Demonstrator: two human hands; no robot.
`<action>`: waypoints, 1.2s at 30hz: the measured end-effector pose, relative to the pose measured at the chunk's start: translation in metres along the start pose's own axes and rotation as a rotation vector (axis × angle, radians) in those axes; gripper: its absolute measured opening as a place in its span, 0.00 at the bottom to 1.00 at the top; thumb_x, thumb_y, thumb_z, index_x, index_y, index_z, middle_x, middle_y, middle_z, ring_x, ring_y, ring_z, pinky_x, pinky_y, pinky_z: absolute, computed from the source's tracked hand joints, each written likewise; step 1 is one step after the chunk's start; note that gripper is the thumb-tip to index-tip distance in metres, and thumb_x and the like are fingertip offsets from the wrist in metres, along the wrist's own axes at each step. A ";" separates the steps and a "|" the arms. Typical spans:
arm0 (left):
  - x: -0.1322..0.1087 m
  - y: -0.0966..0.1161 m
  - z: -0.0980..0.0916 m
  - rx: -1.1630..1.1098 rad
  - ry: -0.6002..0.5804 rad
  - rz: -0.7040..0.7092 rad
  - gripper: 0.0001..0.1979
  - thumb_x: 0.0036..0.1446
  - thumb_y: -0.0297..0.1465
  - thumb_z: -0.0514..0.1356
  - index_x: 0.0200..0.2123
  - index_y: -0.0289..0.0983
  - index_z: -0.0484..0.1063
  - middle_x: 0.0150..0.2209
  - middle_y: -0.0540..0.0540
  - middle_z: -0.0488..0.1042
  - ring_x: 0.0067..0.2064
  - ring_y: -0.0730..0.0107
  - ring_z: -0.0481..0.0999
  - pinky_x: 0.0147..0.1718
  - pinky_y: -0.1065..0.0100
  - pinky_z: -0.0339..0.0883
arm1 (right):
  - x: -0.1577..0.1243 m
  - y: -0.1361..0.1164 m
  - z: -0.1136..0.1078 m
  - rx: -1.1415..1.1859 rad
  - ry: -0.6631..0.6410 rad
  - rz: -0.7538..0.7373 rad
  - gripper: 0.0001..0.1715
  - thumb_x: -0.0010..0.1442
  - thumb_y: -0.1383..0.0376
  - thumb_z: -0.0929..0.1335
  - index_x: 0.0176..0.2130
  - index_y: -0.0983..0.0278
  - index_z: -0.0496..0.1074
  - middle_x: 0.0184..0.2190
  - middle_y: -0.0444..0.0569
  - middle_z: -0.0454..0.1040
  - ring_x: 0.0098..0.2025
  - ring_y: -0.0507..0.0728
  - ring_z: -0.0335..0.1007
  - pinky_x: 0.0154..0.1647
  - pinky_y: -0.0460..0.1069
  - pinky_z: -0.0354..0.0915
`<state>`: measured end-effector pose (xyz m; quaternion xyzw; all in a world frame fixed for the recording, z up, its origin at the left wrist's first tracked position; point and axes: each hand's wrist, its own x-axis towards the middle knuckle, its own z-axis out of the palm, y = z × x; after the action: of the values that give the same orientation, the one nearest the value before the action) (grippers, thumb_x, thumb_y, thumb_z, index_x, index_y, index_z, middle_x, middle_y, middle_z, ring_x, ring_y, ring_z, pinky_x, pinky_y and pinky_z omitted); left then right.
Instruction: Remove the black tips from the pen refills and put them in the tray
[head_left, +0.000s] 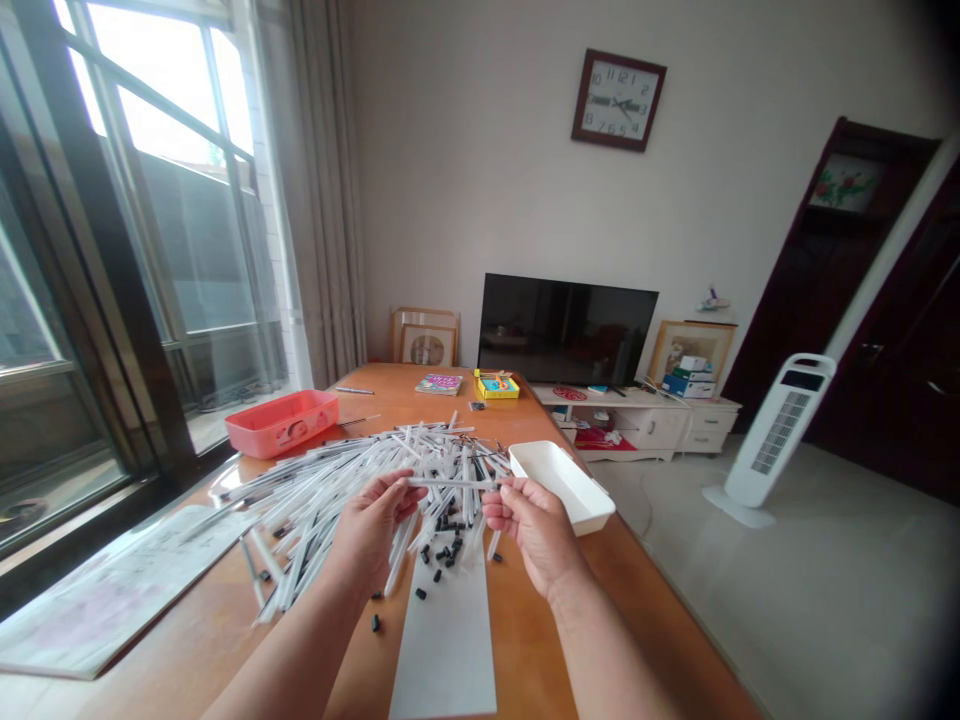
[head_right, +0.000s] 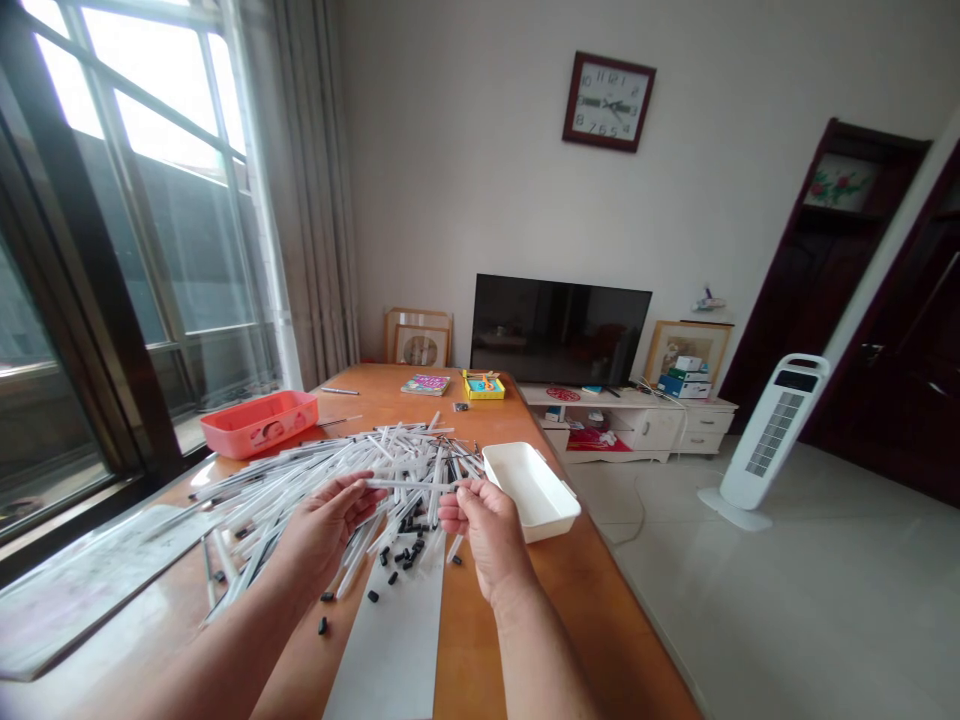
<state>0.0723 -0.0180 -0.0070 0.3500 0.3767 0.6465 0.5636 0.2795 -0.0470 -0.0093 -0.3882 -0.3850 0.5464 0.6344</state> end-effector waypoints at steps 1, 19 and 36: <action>0.001 0.000 -0.001 0.001 -0.001 -0.003 0.18 0.48 0.33 0.71 0.42 0.34 0.75 0.35 0.43 0.81 0.39 0.62 0.83 0.44 0.64 0.73 | 0.000 0.001 0.000 -0.014 -0.001 -0.002 0.23 0.53 0.53 0.75 0.41 0.66 0.73 0.34 0.54 0.80 0.32 0.55 0.76 0.35 0.50 0.72; 0.004 0.001 -0.002 -0.036 0.094 -0.057 0.12 0.51 0.28 0.68 0.40 0.35 0.73 0.33 0.45 0.79 0.36 0.67 0.82 0.42 0.68 0.74 | 0.010 -0.029 -0.046 -1.637 0.354 0.037 0.11 0.60 0.61 0.65 0.41 0.59 0.75 0.37 0.53 0.81 0.47 0.66 0.74 0.46 0.58 0.56; 0.004 0.003 0.000 -0.068 0.095 -0.077 0.10 0.54 0.27 0.65 0.41 0.35 0.73 0.33 0.46 0.79 0.35 0.67 0.82 0.43 0.67 0.74 | 0.007 -0.011 -0.031 -1.580 0.251 -0.051 0.11 0.61 0.60 0.65 0.38 0.57 0.77 0.31 0.48 0.79 0.34 0.58 0.71 0.31 0.48 0.50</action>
<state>0.0701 -0.0139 -0.0044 0.2850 0.3939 0.6527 0.5810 0.3124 -0.0438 -0.0116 -0.7724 -0.5927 0.0498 0.2228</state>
